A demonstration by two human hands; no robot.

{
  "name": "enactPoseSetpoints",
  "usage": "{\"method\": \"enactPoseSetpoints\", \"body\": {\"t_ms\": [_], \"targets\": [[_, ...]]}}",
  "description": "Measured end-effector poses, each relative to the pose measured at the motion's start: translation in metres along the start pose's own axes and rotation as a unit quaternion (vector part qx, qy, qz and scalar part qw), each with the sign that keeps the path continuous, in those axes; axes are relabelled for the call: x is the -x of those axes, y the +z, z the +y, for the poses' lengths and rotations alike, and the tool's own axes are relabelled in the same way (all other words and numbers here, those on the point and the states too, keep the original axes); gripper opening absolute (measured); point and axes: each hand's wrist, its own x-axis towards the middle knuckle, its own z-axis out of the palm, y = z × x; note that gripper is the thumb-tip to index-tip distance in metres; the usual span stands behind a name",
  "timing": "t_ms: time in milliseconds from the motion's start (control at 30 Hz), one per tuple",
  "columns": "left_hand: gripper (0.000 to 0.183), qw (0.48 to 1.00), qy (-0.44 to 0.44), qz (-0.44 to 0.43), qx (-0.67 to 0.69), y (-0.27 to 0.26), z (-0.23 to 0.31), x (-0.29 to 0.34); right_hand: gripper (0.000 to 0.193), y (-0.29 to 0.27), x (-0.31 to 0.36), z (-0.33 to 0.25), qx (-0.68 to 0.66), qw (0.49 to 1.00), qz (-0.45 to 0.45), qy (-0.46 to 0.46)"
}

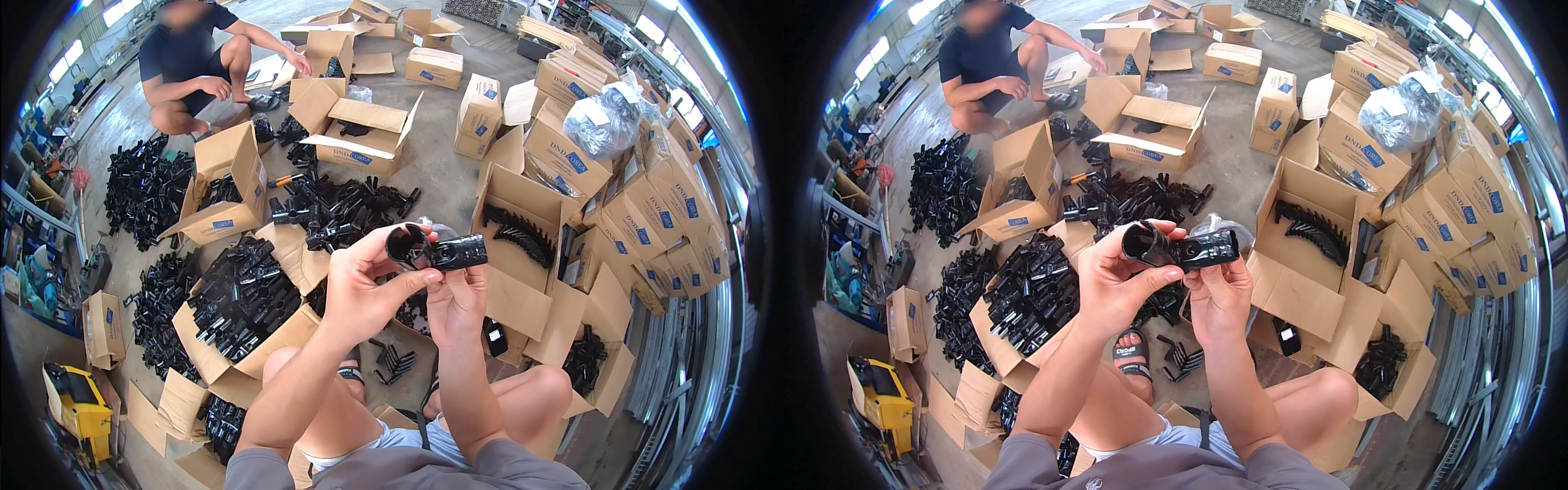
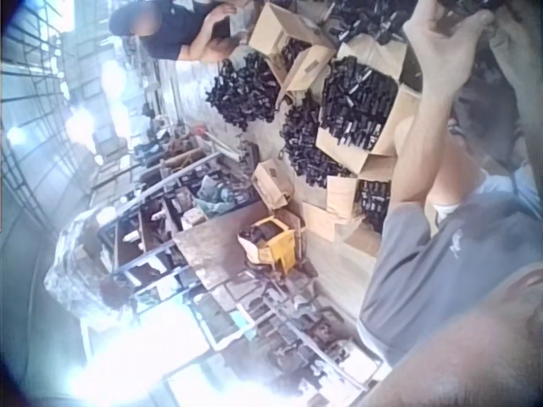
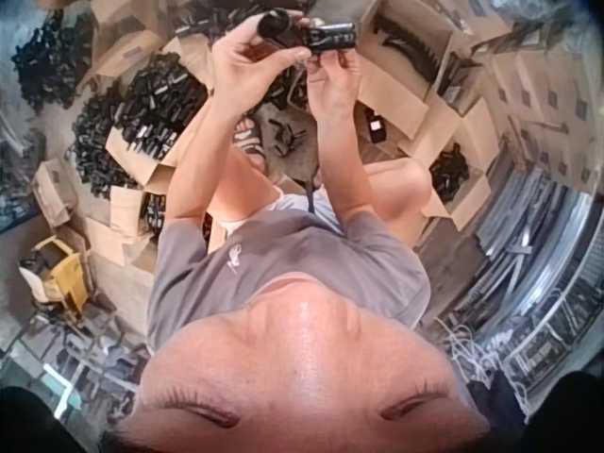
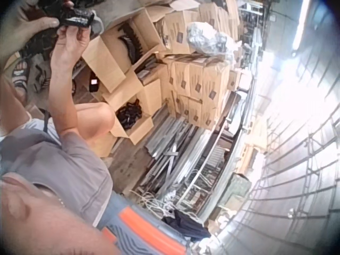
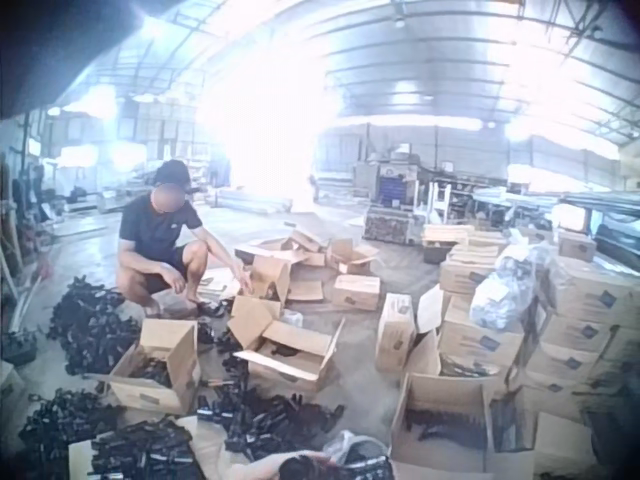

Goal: The person picks up black plastic components one by one from an open box on the floor, fits two matching pieces together by hand, and places the assembled units into a plastic bag.

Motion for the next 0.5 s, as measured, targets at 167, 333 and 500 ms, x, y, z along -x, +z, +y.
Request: {"method": "enactPoseSetpoints", "body": {"t_ms": [167,333,500], "targets": [[0.047,0.999,0.004,-0.028,-0.046,0.0,0.003,0.001,0.031,-0.027,0.002,0.007,-0.022,0.999,-0.035,0.009],[0.047,0.999,0.004,-0.032,-0.043,0.001,0.002,0.003,0.032,-0.028,0.006,0.006,-0.07,0.994,-0.068,0.052],[0.044,0.996,0.043,-0.03,-0.074,-0.003,0.005,0.001,0.019,0.019,0.018,-0.008,-0.073,0.995,0.015,0.073]]}}
